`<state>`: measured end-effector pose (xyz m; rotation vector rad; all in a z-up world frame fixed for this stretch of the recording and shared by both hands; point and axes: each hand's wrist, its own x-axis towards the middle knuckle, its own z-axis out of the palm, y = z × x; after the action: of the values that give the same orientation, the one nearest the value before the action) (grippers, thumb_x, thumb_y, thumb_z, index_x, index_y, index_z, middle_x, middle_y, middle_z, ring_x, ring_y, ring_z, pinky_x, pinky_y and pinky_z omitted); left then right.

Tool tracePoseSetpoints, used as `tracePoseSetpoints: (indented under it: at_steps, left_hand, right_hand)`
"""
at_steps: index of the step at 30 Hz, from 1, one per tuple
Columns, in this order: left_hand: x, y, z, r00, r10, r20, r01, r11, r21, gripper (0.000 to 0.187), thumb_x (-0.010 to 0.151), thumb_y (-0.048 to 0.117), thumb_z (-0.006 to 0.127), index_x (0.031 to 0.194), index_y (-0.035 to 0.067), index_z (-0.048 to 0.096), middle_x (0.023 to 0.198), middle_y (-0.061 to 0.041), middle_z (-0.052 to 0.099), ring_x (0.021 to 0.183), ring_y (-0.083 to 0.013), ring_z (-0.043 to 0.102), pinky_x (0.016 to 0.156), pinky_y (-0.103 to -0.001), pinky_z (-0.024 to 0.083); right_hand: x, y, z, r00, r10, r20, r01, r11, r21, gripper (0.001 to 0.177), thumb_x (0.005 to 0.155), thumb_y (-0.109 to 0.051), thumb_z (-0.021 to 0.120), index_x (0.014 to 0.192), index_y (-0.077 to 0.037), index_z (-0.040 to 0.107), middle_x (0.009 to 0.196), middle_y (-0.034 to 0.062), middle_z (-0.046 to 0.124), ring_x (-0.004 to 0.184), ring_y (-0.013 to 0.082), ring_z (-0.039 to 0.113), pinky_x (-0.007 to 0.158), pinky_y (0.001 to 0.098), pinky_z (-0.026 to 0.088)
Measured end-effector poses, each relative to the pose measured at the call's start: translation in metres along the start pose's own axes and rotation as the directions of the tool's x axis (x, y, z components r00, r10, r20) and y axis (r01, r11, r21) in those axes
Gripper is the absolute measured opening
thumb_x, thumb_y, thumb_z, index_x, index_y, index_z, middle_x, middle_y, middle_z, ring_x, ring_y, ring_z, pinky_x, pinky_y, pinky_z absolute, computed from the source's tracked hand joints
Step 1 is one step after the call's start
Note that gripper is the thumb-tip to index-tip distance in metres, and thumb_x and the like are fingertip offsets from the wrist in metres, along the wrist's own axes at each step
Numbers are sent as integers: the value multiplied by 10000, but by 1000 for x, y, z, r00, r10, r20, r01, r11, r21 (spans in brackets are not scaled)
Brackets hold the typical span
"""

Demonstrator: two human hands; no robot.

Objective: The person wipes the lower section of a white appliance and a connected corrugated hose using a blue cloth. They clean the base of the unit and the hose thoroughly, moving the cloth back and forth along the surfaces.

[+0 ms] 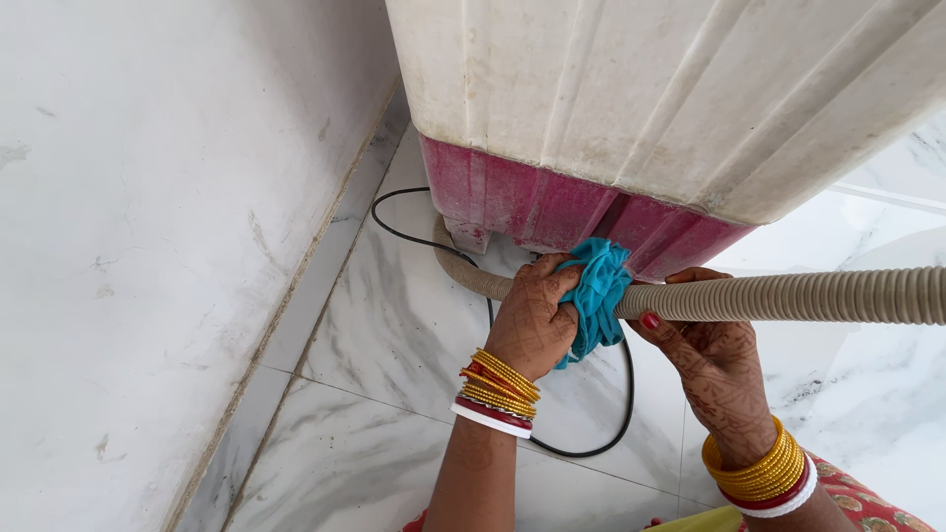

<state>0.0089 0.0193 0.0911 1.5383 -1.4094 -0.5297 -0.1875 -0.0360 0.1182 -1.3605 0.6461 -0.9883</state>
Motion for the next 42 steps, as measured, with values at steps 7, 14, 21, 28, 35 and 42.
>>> tracePoseSetpoints:
  at_steps: [7,14,21,28,35,42]
  left_hand:
    - [-9,-80,5,875,-432,-220,485,783,390,346,888,173,659,1227,109,680,1389,-127,545,1139,-396,557,1006,-472,520]
    - [-11,-111,20,806,-507,-305,578,784,225,446,870,123,621,1315,119,643,1502,-164,431,1172,-399,552,1014,-476,520]
    - [3,-29,20,930,-366,-29,367,926,87,451,864,62,569,1309,79,644,1335,-167,529,1222,-388,538,1095,-482,458]
    - [1,-55,15,891,-411,-191,441,883,157,452,839,33,585,1278,111,663,1410,-137,508,1245,-366,535,1105,-453,475]
    - [-23,-139,25,769,-337,-543,552,778,299,473,839,78,666,1309,122,652,1342,-174,520,1282,-388,527,1047,-530,453]
    - [-3,-76,24,764,-542,-351,559,827,-60,382,862,159,605,1221,45,675,1193,-198,530,1012,-382,650,930,-463,573]
  right_hand:
    - [-1,3,9,997,-9,75,9,1000,13,399,909,93,648,1260,-28,502,1230,184,685,1224,253,645,1062,405,561]
    - [2,5,11,997,-15,71,12,999,39,395,898,75,651,1244,-43,504,1224,175,701,1237,245,654,1072,386,566]
    - [4,4,4,1000,-6,-25,6,1000,11,410,909,73,638,1283,-26,502,1174,159,697,1172,262,682,1038,428,571]
    - [3,-3,2,998,-65,-9,66,990,127,391,944,63,626,1308,-9,503,1172,164,691,1222,300,682,1048,487,558]
    - [0,-5,8,998,-57,-19,59,993,102,410,949,56,634,1327,-6,489,1165,191,692,1216,302,679,1076,490,601]
    - [4,-2,6,998,-51,-45,52,998,35,411,937,34,642,1311,-17,479,1163,180,700,1193,286,691,1037,471,608]
